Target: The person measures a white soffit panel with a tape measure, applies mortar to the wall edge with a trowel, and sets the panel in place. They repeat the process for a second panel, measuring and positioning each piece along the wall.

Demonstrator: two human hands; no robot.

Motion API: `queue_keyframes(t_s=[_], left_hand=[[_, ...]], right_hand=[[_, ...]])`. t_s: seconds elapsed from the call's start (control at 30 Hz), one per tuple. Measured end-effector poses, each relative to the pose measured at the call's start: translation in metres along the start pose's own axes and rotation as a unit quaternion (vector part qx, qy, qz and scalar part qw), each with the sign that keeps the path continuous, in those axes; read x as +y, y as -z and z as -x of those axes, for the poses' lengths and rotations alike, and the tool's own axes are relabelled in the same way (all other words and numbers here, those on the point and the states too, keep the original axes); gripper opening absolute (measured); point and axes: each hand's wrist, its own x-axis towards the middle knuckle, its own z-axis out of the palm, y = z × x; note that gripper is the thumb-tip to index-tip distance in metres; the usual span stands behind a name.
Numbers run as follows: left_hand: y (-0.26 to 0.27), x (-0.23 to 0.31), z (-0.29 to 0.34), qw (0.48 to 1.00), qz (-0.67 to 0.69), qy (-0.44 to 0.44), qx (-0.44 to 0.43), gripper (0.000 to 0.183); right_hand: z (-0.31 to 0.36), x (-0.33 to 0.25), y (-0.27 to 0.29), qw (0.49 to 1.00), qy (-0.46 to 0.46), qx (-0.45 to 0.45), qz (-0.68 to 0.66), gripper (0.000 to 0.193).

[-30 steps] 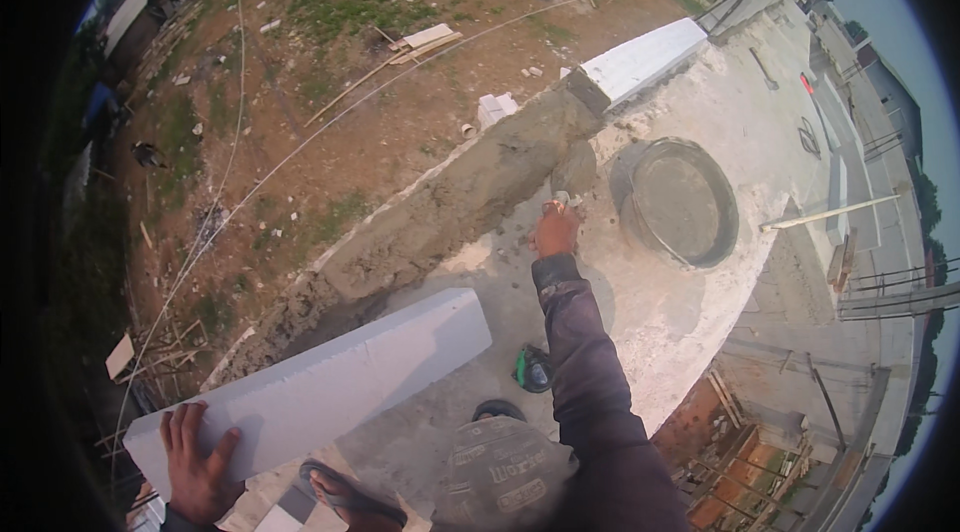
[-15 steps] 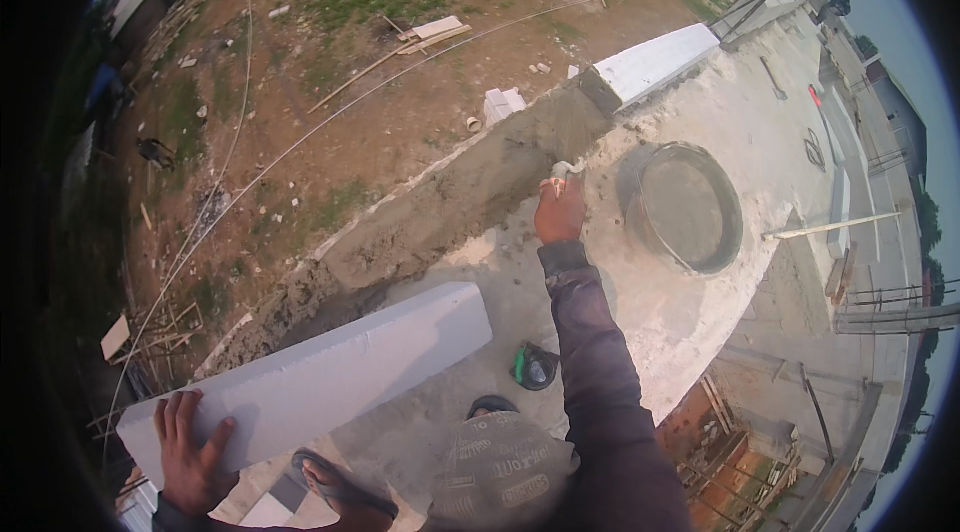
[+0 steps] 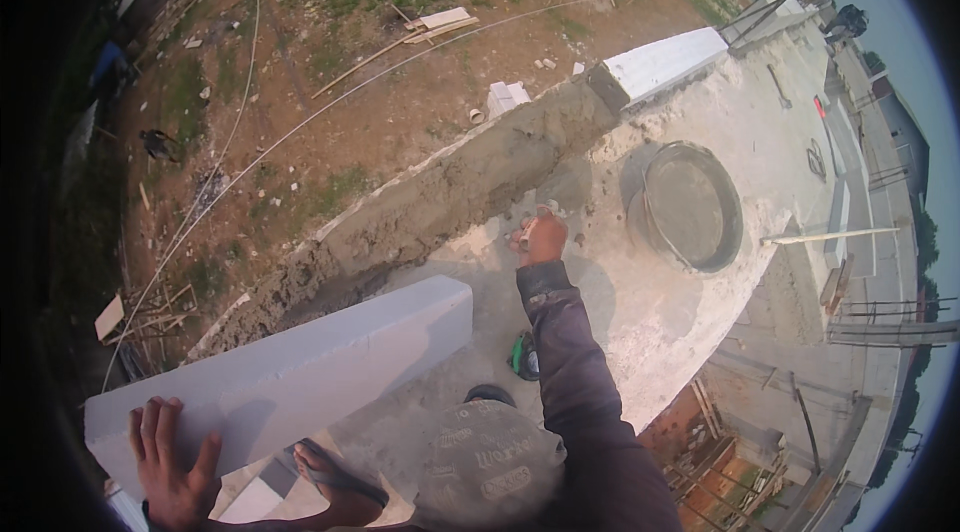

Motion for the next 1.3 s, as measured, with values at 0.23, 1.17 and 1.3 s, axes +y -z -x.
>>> queue_keyframes(t_s=[0.23, 1.17, 1.3], left_hand=[[0.043, -0.011, 0.013, 0.992, -0.118, -0.043, -0.025, 0.056], [0.052, -0.026, 0.019, 0.982, -0.178, -0.061, -0.006, 0.06], [0.046, -0.024, 0.024, 0.985, -0.158, -0.064, -0.028, 0.052]], right_hand=[[0.026, -0.02, -0.031, 0.989, 0.055, -0.035, 0.129, 0.018], [0.064, 0.006, -0.015, 0.996, -0.02, -0.062, 0.057, 0.017], [0.042, -0.012, -0.023, 0.96, 0.04, -0.068, 0.27, 0.024]])
